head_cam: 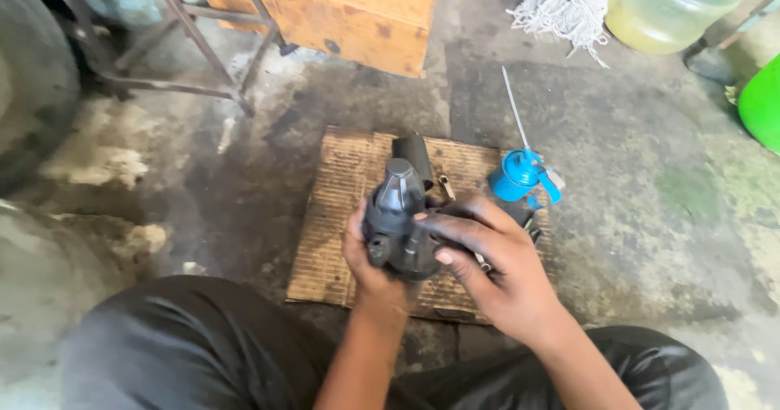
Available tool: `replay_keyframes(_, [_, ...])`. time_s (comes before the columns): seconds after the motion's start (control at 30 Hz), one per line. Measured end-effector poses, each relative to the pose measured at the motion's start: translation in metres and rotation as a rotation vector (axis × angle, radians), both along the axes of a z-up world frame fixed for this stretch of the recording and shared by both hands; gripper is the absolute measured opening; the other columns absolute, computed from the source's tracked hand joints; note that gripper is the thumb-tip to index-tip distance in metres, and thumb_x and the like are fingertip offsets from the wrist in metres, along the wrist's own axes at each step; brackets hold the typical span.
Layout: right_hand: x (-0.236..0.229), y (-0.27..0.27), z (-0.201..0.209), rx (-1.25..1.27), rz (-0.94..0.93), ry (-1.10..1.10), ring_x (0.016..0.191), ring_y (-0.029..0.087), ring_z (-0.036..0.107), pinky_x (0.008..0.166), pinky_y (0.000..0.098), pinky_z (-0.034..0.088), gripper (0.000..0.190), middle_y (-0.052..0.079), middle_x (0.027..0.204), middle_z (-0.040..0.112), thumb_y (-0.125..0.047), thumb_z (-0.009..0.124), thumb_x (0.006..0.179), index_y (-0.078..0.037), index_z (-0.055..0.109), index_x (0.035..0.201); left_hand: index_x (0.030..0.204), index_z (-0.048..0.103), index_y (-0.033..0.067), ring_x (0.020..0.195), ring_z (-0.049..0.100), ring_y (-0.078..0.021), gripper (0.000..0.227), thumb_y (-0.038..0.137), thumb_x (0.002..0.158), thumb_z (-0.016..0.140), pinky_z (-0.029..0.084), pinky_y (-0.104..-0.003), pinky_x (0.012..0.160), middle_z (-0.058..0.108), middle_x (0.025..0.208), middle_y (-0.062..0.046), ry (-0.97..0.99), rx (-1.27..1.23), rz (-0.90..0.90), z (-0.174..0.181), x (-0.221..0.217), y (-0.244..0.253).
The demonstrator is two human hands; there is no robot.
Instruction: The person disassembles a mechanical part, likely a starter motor, using a wrench and their hands. They remove bolts, separate the housing, and extract internal components, placing them on a cardboard sheet.
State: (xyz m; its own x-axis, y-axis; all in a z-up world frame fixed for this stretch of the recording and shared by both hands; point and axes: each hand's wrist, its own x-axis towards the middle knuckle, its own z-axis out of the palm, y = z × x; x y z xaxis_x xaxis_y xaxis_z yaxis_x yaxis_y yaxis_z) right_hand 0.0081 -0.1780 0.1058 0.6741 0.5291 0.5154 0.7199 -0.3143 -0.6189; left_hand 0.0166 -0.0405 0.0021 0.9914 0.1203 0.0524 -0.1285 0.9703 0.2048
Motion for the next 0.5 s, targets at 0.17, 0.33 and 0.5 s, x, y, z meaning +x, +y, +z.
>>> replay_keyframes(0.17, [0.005, -0.016, -0.021, 0.007, -0.187, -0.024, 0.105, 0.029, 0.064, 0.092, 0.0377, 0.05, 0.031, 0.015, 0.117, 0.065, -0.017, 0.065, 0.097, -0.002, 0.067, 0.124, 0.125, 0.065, 0.0064, 0.094, 0.07, -0.0324, 0.055, 0.052, 0.102, 0.044, 0.059, -0.056, 0.077, 0.072, 0.108, -0.014, 0.099, -0.031, -0.081, -0.016, 0.007, 0.011])
replay_keyframes(0.33, [0.066, -0.05, -0.071, -0.033, -0.449, 0.037, 0.095, 0.028, 0.07, 0.088, 0.0391, 0.053, 0.025, 0.013, 0.106, 0.072, -0.025, 0.061, 0.106, -0.006, 0.069, 0.121, 0.126, 0.064, 0.0077, 0.103, 0.069, -0.0376, 0.054, 0.05, 0.1, 0.045, 0.058, -0.059, 0.072, 0.071, 0.113, -0.015, 0.091, -0.056, -0.111, -0.009, 0.005, 0.012])
replay_keyframes(0.5, [0.104, -0.063, -0.162, -0.494, -0.592, 0.226, 0.093, 0.041, 0.069, 0.078, 0.0493, 0.054, 0.043, 0.021, 0.104, 0.071, -0.035, 0.073, 0.09, -0.005, 0.065, 0.12, 0.128, 0.063, 0.0071, 0.107, 0.069, -0.0412, 0.053, 0.048, 0.1, 0.044, 0.058, -0.058, 0.071, 0.07, 0.114, -0.016, 0.082, -0.066, -0.138, -0.011, 0.002, 0.013])
